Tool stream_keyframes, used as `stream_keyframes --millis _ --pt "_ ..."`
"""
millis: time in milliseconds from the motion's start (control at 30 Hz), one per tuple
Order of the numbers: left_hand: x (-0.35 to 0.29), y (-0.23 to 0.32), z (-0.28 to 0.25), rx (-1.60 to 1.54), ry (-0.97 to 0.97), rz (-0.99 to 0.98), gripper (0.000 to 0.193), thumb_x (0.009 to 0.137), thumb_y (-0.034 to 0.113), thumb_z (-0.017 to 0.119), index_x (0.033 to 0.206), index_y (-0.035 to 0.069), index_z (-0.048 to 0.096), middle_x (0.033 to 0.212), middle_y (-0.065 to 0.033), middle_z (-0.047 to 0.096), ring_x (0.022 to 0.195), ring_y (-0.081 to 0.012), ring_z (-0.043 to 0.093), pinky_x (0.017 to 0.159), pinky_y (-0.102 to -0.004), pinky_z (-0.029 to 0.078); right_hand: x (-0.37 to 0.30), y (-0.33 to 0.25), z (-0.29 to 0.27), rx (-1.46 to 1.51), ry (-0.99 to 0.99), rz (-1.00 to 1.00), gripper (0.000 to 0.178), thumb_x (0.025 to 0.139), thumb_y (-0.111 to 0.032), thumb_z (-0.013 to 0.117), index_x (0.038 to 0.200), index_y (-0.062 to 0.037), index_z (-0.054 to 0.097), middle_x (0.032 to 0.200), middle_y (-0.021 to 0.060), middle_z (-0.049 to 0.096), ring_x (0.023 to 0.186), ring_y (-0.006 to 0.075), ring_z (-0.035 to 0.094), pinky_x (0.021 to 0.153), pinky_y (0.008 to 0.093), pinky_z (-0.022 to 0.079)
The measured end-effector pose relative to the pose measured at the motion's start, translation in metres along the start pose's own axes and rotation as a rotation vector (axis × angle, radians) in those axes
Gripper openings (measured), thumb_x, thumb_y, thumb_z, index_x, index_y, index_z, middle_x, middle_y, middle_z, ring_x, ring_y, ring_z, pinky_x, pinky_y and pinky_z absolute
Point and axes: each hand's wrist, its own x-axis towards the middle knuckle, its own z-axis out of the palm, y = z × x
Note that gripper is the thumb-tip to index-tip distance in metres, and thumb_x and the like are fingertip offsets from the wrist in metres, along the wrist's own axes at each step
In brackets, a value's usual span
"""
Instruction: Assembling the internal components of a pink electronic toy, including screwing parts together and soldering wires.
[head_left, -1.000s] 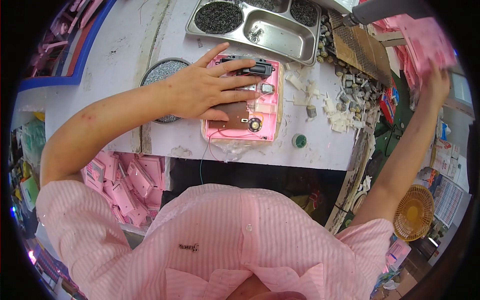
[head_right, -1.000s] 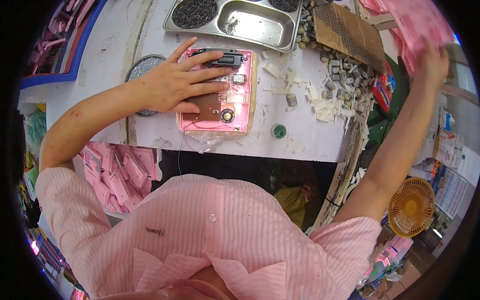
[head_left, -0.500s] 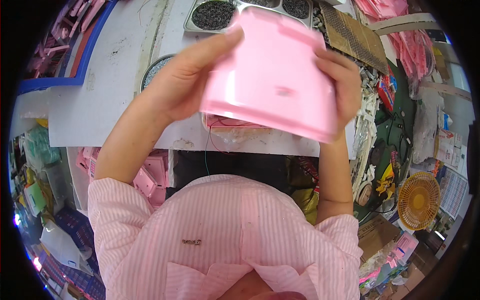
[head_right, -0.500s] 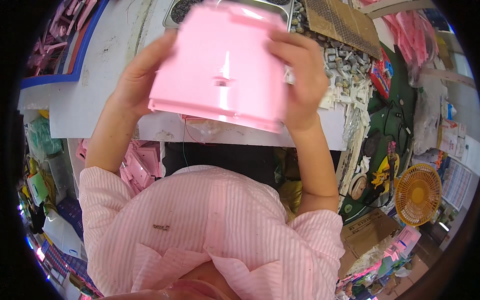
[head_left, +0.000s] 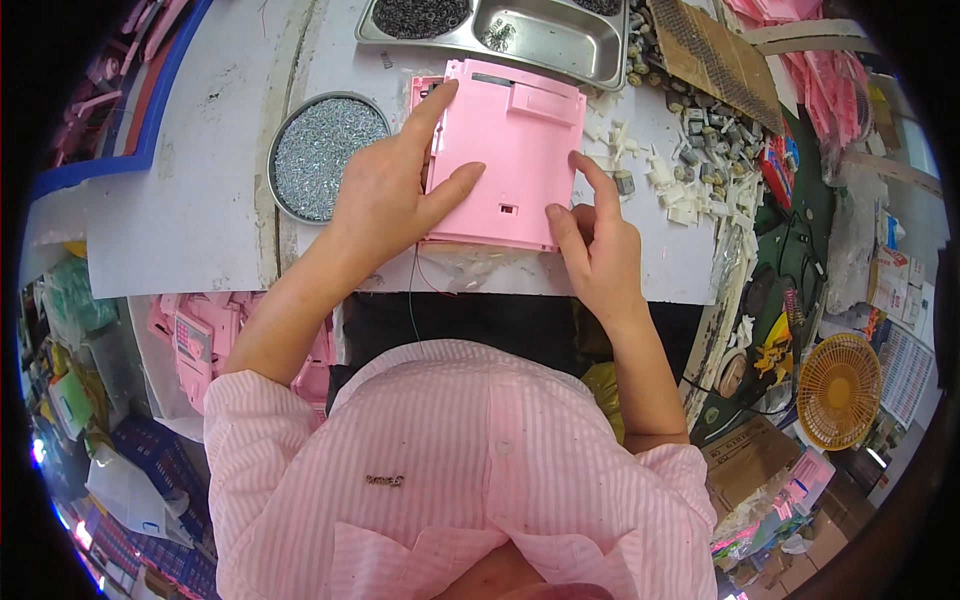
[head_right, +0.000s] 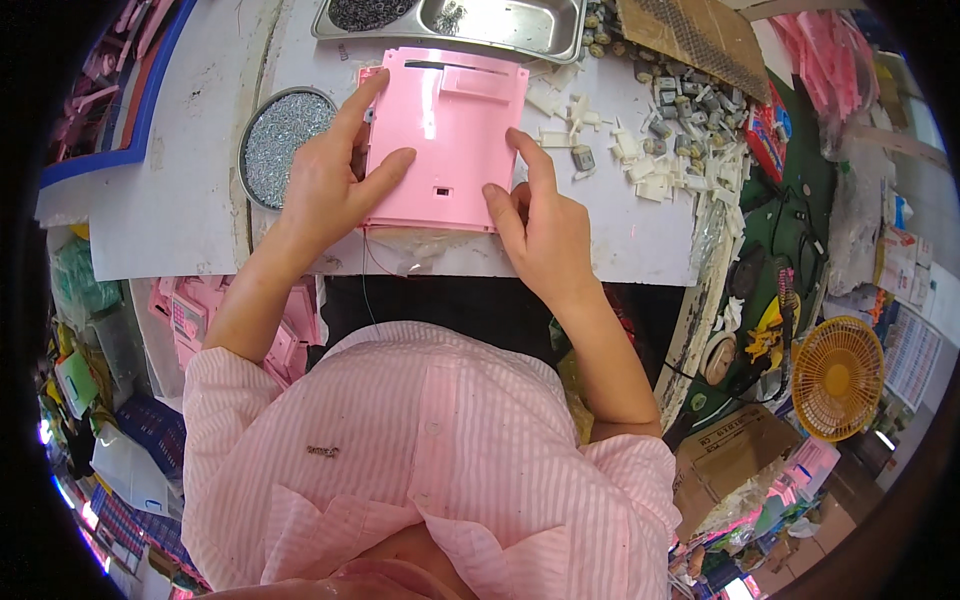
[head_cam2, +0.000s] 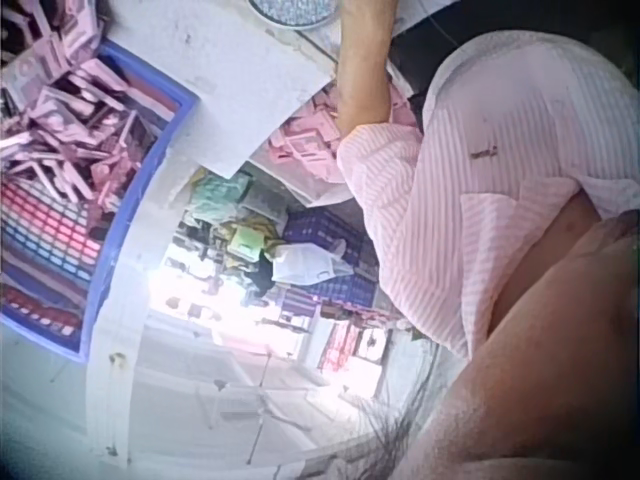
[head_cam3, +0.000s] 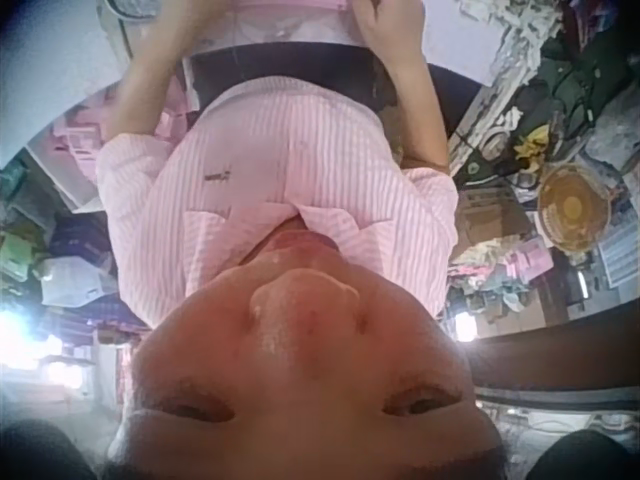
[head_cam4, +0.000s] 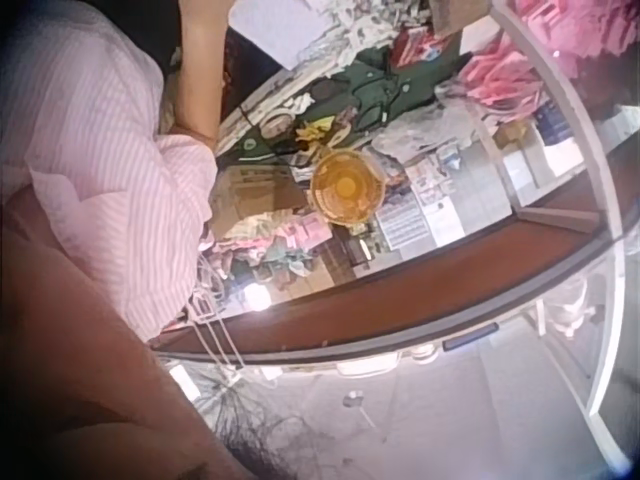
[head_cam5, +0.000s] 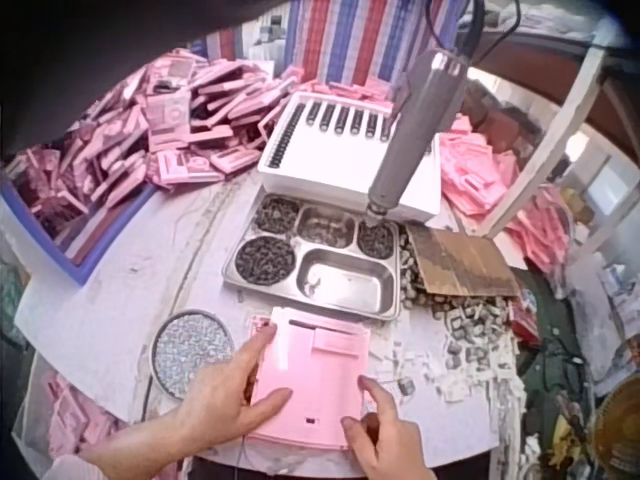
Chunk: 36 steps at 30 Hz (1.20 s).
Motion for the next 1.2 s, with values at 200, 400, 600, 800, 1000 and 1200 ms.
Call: stream_keyframes --millis 200,400,600,800,1000,1200 --pt "0.002 -0.007 -0.005 -0.124 0.017 -0.142 0.069 0.087 0.026 0.075 0.144 0.001 0.045 0.066 -0.0091 0.060 0.055 -0.0230 0.059 0.056 -0.0373 0.048 0.026 0.009 0.005 -0.055 -0.043 -0.146 0.057 0.097 -0.030 0.061 0.147 -0.0102 0.043 0.064 0.0142 0.064 0.060 0.0371 0.065 0.058 0.0424 0.050" --pt "-0.043 -0.003 0.006 0.075 0.136 -0.151 0.060 0.088 0.026 0.074 0.138 0.001 0.054 0.056 -0.0066 0.052 0.047 -0.0214 0.053 0.049 -0.0355 0.043 0.035 0.000 -0.005 -0.345 -0.210 -0.242 0.055 0.098 -0.033 0.057 0.148 -0.0133 0.044 0.063 0.0160 0.065 0.059 0.0375 0.065 0.058 0.0459 0.052" --pt "-0.051 -0.010 0.009 0.046 0.162 -0.196 0.043 0.088 0.022 0.074 0.126 0.004 0.065 0.055 -0.0089 0.052 0.046 -0.0245 0.054 0.050 -0.0380 0.045 0.040 -0.025 -0.003 -0.616 -0.263 -0.236 0.052 0.098 -0.030 0.056 0.148 -0.0165 0.046 0.062 0.0172 0.064 0.058 0.0380 0.064 0.057 0.0480 0.052" --pt "-0.036 -0.045 -0.038 0.056 0.203 -0.081 0.026 0.086 0.012 0.074 0.111 0.005 0.072 0.072 -0.0037 0.055 0.063 -0.0133 0.052 0.057 -0.0273 0.042 0.074 -0.001 -0.054 -0.269 -0.354 -0.168 0.055 0.094 -0.025 0.066 0.144 -0.0115 0.049 0.067 0.0102 0.066 0.061 0.0180 0.065 0.062 0.0372 0.054" --pt "-0.022 -0.072 -0.044 0.412 0.172 0.092 0.011 0.082 0.016 0.074 0.086 0.007 0.069 0.087 -0.0058 0.062 0.088 -0.0269 0.059 0.083 -0.0437 0.041 0.195 -0.017 -0.116 1.018 0.568 -0.532 0.036 0.095 -0.011 0.062 0.128 0.0026 0.056 0.110 0.0110 0.063 0.098 0.0229 0.064 0.093 0.0423 0.054" --pt "-0.020 -0.078 -0.054 0.373 0.174 0.040 0.010 0.084 0.013 0.072 0.086 0.006 0.066 0.087 -0.0074 0.062 0.086 -0.0290 0.060 0.078 -0.0427 0.043 0.202 -0.085 -0.109 0.625 -0.105 -0.530 0.039 0.092 -0.018 0.068 0.128 -0.0081 0.058 0.101 0.0115 0.069 0.093 0.0293 0.066 0.092 0.0495 0.049"
